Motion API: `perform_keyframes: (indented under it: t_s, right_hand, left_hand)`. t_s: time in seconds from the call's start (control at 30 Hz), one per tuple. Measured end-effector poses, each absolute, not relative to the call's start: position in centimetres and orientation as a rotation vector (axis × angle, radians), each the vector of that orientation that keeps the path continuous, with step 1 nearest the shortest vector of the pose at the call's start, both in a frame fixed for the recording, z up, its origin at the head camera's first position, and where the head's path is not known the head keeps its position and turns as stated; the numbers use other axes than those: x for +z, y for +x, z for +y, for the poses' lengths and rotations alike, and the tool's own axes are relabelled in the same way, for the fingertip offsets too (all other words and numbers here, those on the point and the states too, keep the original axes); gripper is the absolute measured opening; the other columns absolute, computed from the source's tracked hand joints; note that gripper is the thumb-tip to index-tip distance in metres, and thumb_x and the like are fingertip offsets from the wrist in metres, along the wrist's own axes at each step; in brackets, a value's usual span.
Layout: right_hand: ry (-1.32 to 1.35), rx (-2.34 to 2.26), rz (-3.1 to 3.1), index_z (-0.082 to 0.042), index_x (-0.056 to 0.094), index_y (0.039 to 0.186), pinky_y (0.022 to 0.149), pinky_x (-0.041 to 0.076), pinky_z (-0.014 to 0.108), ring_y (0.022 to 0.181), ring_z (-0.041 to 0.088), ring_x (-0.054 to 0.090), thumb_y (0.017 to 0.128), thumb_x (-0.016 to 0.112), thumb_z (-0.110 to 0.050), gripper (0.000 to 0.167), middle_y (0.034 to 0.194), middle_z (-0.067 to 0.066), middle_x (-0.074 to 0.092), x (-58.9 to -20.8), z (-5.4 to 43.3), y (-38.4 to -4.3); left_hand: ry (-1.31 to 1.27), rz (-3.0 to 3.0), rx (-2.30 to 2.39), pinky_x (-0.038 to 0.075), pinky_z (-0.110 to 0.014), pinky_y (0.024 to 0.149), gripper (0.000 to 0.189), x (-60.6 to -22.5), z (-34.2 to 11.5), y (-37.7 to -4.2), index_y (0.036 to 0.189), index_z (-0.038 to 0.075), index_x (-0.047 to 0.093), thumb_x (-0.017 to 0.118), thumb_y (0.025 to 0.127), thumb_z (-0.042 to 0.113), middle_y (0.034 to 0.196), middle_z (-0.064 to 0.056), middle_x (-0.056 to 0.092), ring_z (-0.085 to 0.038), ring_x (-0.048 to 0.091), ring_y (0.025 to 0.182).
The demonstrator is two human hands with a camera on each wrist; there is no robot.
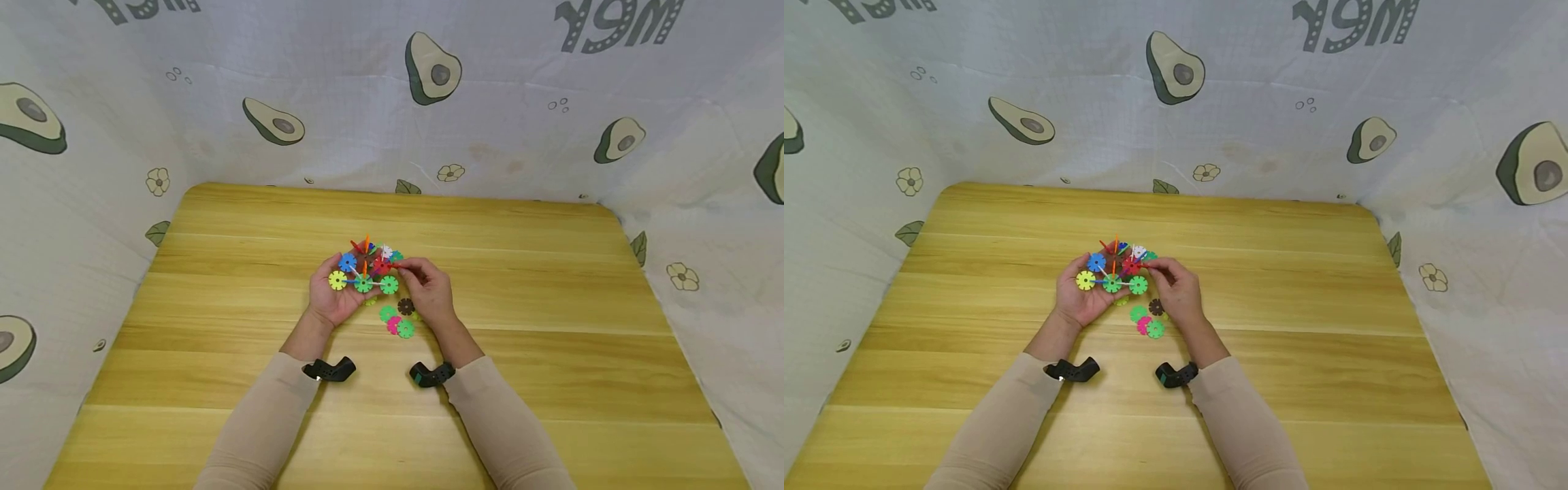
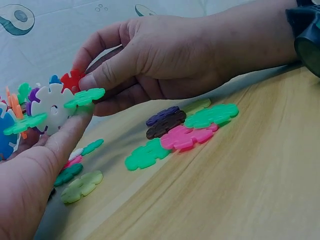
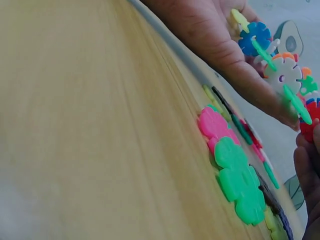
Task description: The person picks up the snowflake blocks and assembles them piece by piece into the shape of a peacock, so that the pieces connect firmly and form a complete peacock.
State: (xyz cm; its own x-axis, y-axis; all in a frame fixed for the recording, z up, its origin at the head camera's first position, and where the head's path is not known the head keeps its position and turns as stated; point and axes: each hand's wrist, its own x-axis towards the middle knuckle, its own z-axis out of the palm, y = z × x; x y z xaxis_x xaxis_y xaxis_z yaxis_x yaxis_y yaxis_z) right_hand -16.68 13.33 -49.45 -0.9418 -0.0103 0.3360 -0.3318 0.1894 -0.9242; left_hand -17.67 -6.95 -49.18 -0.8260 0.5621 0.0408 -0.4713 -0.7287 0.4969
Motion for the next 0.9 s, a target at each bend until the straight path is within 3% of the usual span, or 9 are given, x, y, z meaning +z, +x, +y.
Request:
perform_keyframes:
  t_s: [0.07,0.27,0.4,0.63,0.77,0.83,0.9]
  right_hand:
    - [0.344,1.799,-2.223,0.003,0.072,0.105,0.080,0.056,0.013,0.094,0.009,0.069,0.097,0.066,0.001,0.011,0.105,0.023,0.074,-49.50,13.45,-16.70]
    - [0.376,1.744,-2.264,0.001,0.073,0.103,0.082,0.057,0.014,0.096,0.018,0.071,0.097,0.067,-0.001,0.009,0.104,0.019,0.075,-49.42,13.62,-16.70]
    - [0.393,1.742,-2.271,0.001,0.073,0.102,0.083,0.057,0.015,0.097,0.021,0.071,0.096,0.067,0.000,0.009,0.104,0.019,0.076,-49.50,13.68,-16.69]
    - [0.356,1.806,-2.280,0.002,0.069,0.112,0.084,0.057,0.014,0.103,0.031,0.071,0.098,0.067,-0.004,0.015,0.111,0.021,0.073,-49.58,13.45,-16.74]
    - [0.313,1.807,-2.321,0.001,0.062,0.125,0.092,0.060,0.025,0.111,0.035,0.070,0.098,0.067,-0.007,0.028,0.121,0.022,0.070,-49.54,13.38,-16.82]
    - [0.289,1.715,-2.403,0.000,0.062,0.125,0.095,0.060,0.032,0.112,0.033,0.070,0.098,0.069,-0.009,0.029,0.121,0.019,0.069,-49.66,13.35,-16.88]
    - [0.315,1.558,-2.507,-0.002,0.066,0.118,0.098,0.059,0.039,0.111,0.031,0.069,0.096,0.071,-0.011,0.024,0.116,0.016,0.070,-49.70,13.24,-16.81]
  left_hand:
    - [0.240,0.669,2.476,0.002,-0.064,0.127,0.063,-49.13,-6.93,-17.64,0.165,0.012,0.000,0.008,0.108,0.038,0.173,-0.014,0.001,-0.036,0.002,0.160]
    - [0.216,0.755,2.462,0.007,-0.067,0.125,0.062,-49.00,-6.80,-17.50,0.165,0.011,0.006,0.009,0.108,0.037,0.172,-0.017,0.008,-0.038,0.009,0.159]
    - [0.211,0.773,2.459,0.007,-0.068,0.125,0.062,-49.04,-6.72,-17.43,0.165,0.011,0.008,0.009,0.108,0.036,0.172,-0.018,0.009,-0.035,0.021,0.157]
    - [0.183,0.742,2.497,0.015,-0.057,0.125,0.064,-48.96,-6.94,-17.59,0.165,0.010,0.006,0.010,0.108,0.040,0.173,-0.015,0.008,-0.030,0.022,0.157]
    - [0.177,0.641,2.566,0.013,-0.055,0.128,0.065,-49.05,-7.16,-17.63,0.165,0.012,0.006,0.011,0.109,0.043,0.168,-0.009,0.031,-0.028,0.017,0.159]
    - [0.175,0.542,2.611,0.009,-0.055,0.130,0.063,-49.14,-7.27,-17.63,0.163,0.014,0.013,0.012,0.108,0.044,0.162,-0.007,0.042,-0.029,0.013,0.160]
    - [0.192,0.430,2.649,0.005,-0.054,0.131,0.061,-49.25,-7.34,-17.65,0.160,0.015,0.022,0.013,0.107,0.044,0.162,-0.007,0.042,-0.028,0.009,0.161]
